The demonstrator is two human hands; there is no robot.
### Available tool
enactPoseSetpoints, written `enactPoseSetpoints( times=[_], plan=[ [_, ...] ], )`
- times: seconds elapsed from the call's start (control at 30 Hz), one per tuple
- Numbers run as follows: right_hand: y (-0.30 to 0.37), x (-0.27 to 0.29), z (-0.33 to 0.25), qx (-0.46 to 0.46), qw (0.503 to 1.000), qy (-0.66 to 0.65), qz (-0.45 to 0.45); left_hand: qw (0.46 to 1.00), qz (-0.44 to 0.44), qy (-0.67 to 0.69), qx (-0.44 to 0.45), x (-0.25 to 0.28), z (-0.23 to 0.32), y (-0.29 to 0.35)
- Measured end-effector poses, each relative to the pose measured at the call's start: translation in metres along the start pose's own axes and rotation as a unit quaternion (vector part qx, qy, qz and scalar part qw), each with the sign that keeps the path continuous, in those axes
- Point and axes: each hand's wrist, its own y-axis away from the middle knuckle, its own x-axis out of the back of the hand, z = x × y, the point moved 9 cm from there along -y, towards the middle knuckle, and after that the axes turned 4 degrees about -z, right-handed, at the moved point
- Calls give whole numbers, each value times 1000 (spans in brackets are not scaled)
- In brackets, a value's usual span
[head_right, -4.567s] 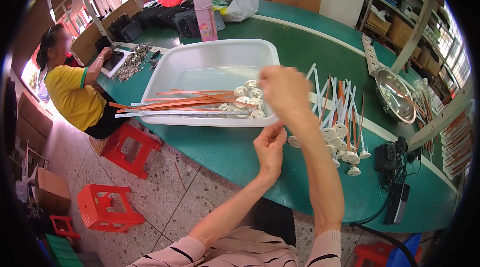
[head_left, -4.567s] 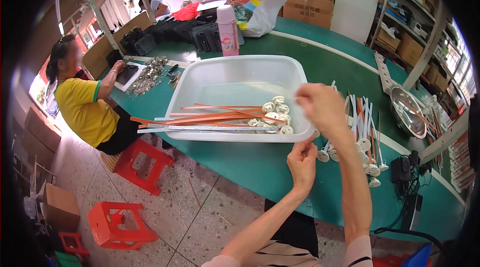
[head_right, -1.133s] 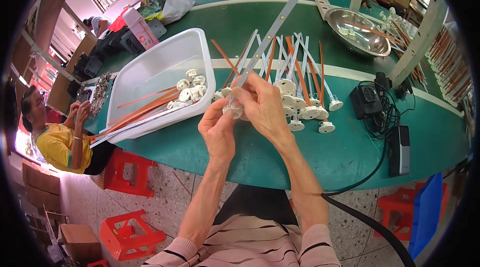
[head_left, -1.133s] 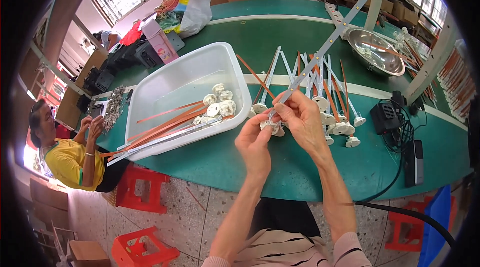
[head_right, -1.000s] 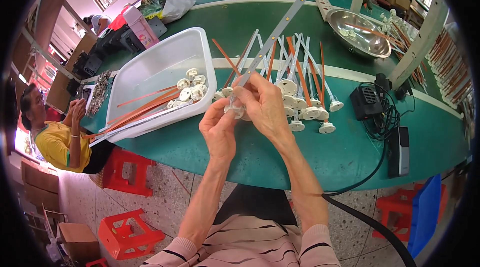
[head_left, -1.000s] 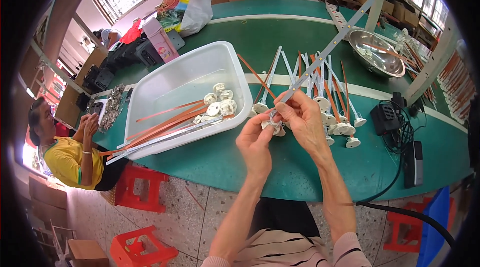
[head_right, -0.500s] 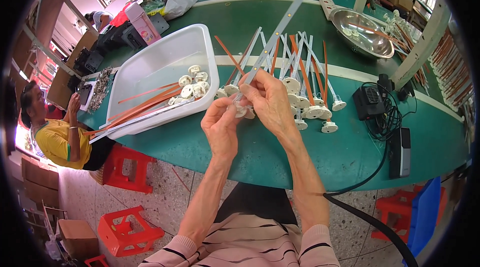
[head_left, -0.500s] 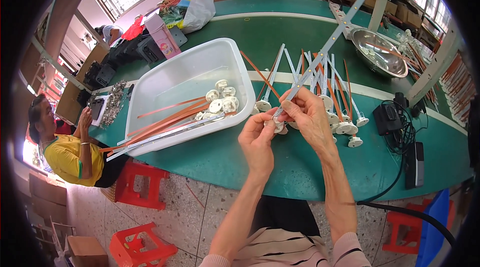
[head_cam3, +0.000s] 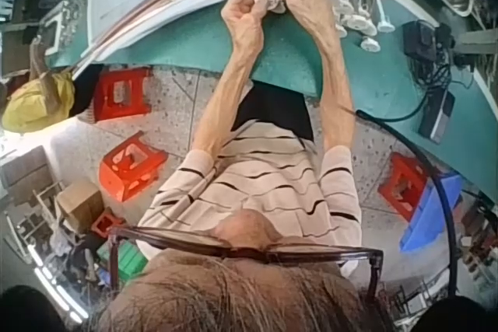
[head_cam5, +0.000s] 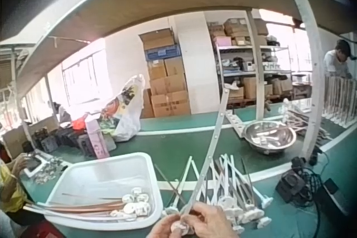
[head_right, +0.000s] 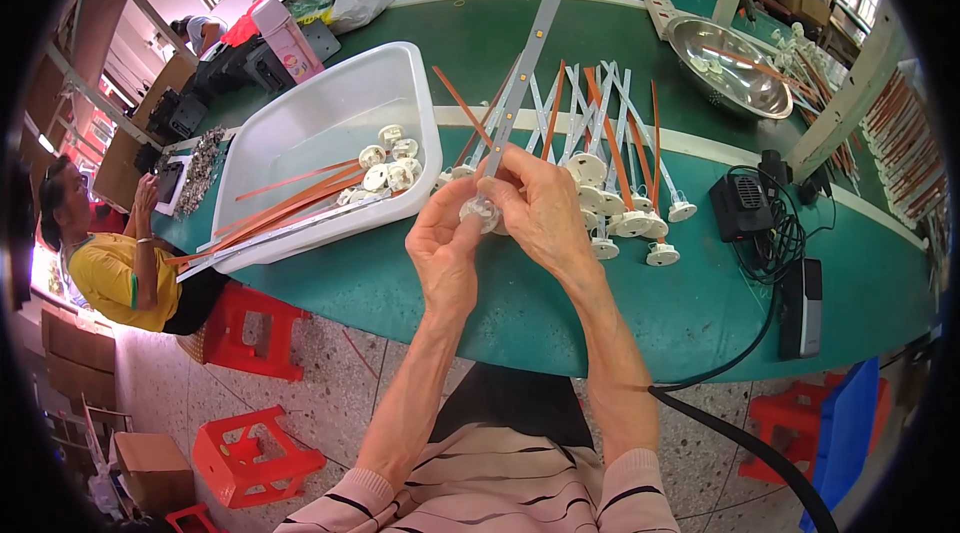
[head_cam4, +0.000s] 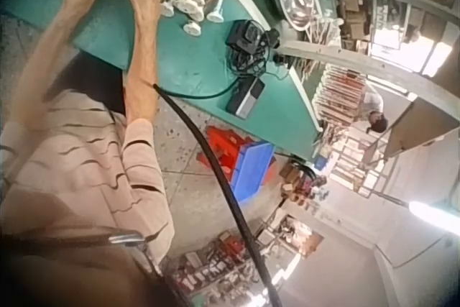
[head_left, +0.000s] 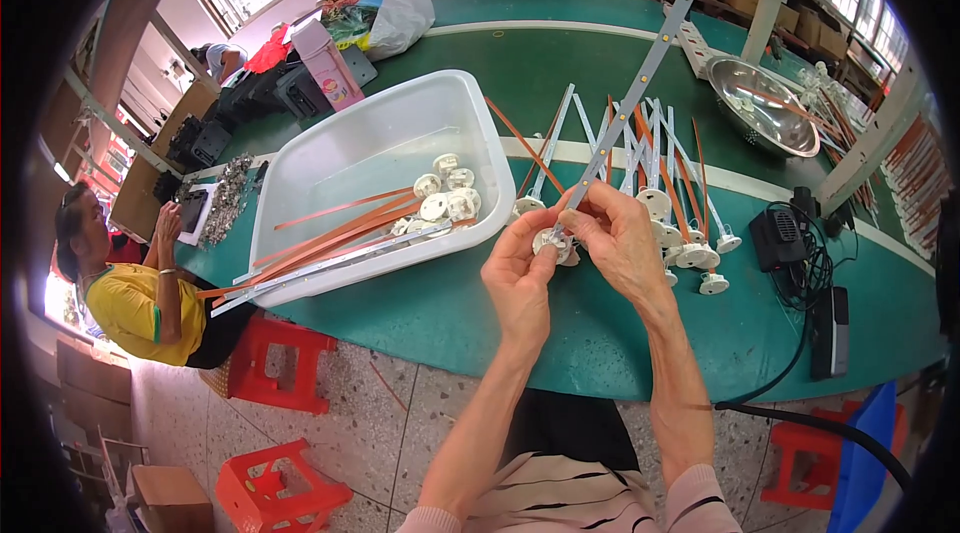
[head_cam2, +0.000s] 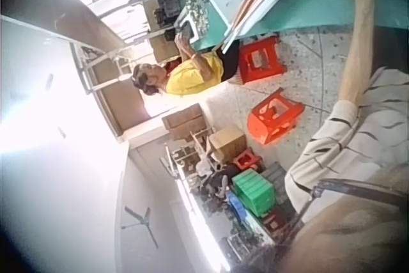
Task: The person assembles small plastic components onto clear tubes and colored sticks by hand, creating finished assemblies at a factory workbench.
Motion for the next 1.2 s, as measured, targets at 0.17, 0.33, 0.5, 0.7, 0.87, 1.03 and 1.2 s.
enactPoseSetpoints(
  times=[0.17,0.33,0.5,0.7,0.87,1.03,1.2],
  plan=[
    [2,0,-1,-24,997,-67,-7,999,-5,36,17,1,-4,-1],
    [0,4,7,-57,992,-110,-19,995,-19,93,39,-3,-9,-3],
    [-8,4,8,-52,994,-92,-20,997,5,68,29,-3,-12,-10],
    [-10,-13,7,18,1000,14,4,999,33,12,4,22,-12,-4],
    [5,13,16,-19,999,-28,23,994,-22,96,41,-1,-46,-2],
    [2,-5,9,6,998,-49,27,996,-19,79,30,7,-32,-1],
    [1,-7,7,-4,998,-56,18,996,-16,81,27,5,-31,-3]
  ],
)
